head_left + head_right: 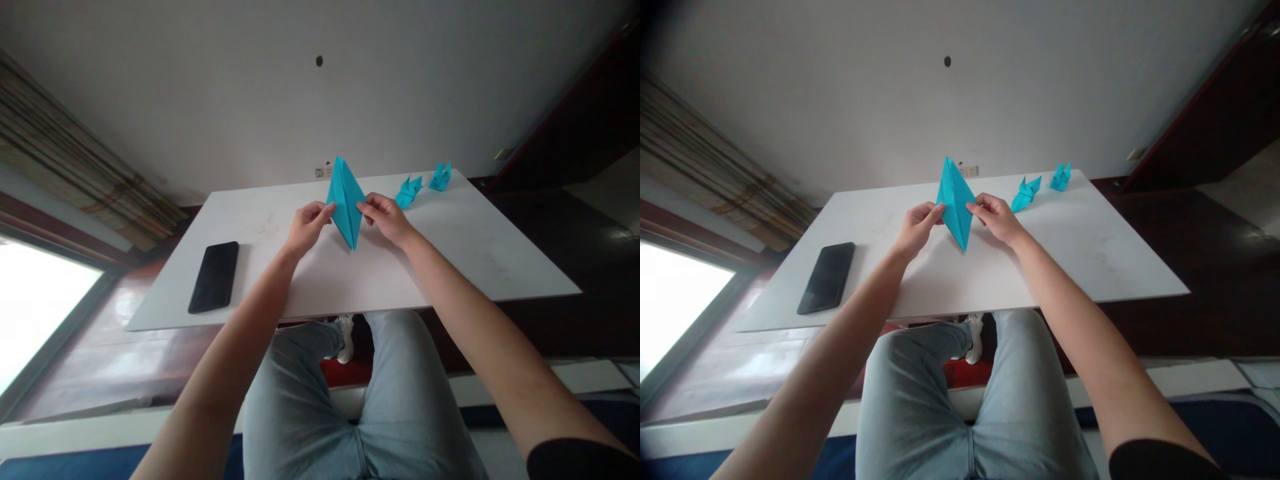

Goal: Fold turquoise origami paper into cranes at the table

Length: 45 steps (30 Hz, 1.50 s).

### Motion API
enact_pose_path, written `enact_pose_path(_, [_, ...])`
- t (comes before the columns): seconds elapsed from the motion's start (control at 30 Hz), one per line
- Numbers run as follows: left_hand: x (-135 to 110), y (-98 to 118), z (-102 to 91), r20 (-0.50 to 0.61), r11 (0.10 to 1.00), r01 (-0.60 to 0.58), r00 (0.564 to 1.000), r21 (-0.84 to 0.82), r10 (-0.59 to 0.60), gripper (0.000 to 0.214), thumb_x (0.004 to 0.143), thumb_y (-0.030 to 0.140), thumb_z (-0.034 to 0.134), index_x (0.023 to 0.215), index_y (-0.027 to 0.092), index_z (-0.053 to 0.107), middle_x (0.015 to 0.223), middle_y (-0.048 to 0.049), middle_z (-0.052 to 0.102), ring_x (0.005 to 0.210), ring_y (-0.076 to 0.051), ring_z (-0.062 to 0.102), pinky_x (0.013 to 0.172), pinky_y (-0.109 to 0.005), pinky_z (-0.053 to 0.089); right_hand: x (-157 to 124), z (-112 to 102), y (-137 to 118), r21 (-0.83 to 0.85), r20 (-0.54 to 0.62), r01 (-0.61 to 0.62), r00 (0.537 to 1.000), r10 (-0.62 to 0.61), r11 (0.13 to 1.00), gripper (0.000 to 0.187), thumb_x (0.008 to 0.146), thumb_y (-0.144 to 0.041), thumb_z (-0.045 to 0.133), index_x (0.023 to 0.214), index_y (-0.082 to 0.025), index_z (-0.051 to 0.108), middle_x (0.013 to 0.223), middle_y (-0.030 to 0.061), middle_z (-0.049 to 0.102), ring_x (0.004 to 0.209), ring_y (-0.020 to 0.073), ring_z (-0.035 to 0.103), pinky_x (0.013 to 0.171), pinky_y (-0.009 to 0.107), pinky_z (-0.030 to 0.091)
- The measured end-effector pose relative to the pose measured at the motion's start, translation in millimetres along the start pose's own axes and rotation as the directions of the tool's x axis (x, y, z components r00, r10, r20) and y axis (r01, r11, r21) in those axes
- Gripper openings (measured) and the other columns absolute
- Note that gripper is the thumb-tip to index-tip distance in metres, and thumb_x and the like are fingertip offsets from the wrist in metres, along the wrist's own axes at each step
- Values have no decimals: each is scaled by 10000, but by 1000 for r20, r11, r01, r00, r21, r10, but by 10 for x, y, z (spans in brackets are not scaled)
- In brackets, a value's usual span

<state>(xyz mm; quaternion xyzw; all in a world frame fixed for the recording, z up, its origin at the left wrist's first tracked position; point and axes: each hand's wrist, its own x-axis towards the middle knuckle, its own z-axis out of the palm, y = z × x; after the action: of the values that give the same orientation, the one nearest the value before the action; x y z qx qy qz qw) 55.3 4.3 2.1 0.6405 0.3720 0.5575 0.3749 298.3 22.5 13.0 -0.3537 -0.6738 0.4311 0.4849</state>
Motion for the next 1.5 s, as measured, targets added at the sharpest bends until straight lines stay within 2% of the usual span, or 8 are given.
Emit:
enact_pose_path(0.2, [9, -113, 30, 17, 987, 65, 998, -148, -63, 665, 866, 816, 930, 1004, 235, 637, 894, -34, 793, 776, -164, 758, 768, -334, 655, 1, 31, 11, 104, 53, -31, 998, 25, 994, 709, 759, -870, 962, 929, -292, 589, 692, -70, 583, 619, 142, 511, 613, 309, 429])
enact_pose_path(0.43, [-39, -165, 37, 32, 973, 186, 983, -139, -183, 801, 798, 619, 1052, 1338, 273, 573, 1211, -101, 861, 946, -251, 863, 809, -382, 720, -16, 55, 99, 72, 103, -62, 993, 55, 995, 728, 747, -732, 1005, 1083, -332, 498, 727, -110, 627, 615, 148, 580, 614, 302, 489])
enact_pose_path(0.67, [2, -221, -8, -21, 985, 163, 986, -65, -165, 618, 859, 523, 1004, 1250, 238, 621, 1209, -119, 850, 1075, -285, 855, 899, -413, 737, -34, 62, 59, 61, 109, -11, 994, 4, 998, 567, 836, -683, 948, 1071, -301, 603, 1019, -23, 703, 679, 130, 623, 651, 318, 538])
enact_pose_path(0.8, [7, -197, -12, -24, 984, 167, 985, -65, -169, 568, 857, 472, 1001, 1234, 226, 653, 1206, -119, 857, 1083, -282, 851, 906, -403, 734, -29, 63, 37, 22, 133, -10, 991, 7, 1000, 561, 915, -796, 842, 1017, -267, 686, 952, -6, 689, 676, 135, 613, 662, 324, 528])
enact_pose_path(1.03, [-36, -149, 29, 125, 974, 183, 978, -132, -167, 622, 817, 470, 1025, 1262, 229, 662, 1196, -100, 862, 1033, -272, 857, 896, -418, 743, -16, 86, 77, 63, 81, -42, 996, 37, 997, 737, 727, -877, 965, 998, -298, 597, 864, -45, 678, 667, 143, 568, 631, 308, 490])
enact_pose_path(1.27, [-59, -130, 44, 148, 978, 178, 976, -110, -161, 680, 814, 487, 1036, 1319, 224, 665, 1256, -120, 857, 1027, -278, 858, 846, -394, 731, -26, 100, 137, 164, 123, -142, 985, 123, 976, 792, 671, -742, 1077, 1158, -287, 649, 815, -51, 718, 693, 158, 600, 606, 298, 445])
enact_pose_path(1.4, [-78, -78, 66, 185, 983, 153, 974, -100, -133, 696, 803, 539, 1039, 1301, 218, 674, 1222, -104, 853, 1027, -265, 848, 845, -362, 711, -26, 133, 136, 202, 181, -125, 979, 88, 971, 609, 726, -680, 1065, 1029, -256, 750, 1031, 30, 846, 925, 216, 749, 823, 353, 626])
enact_pose_path(1.5, [-96, -41, 80, 207, 984, 159, 968, -85, -138, 709, 795, 542, 1043, 1301, 204, 680, 1173, -88, 842, 1002, -240, 828, 844, -339, 689, -26, 146, 136, 215, 168, -78, 985, 41, 973, 566, 742, -678, 1058, 1014, -267, 778, 1052, 18, 860, 996, 232, 773, 942, 381, 648])
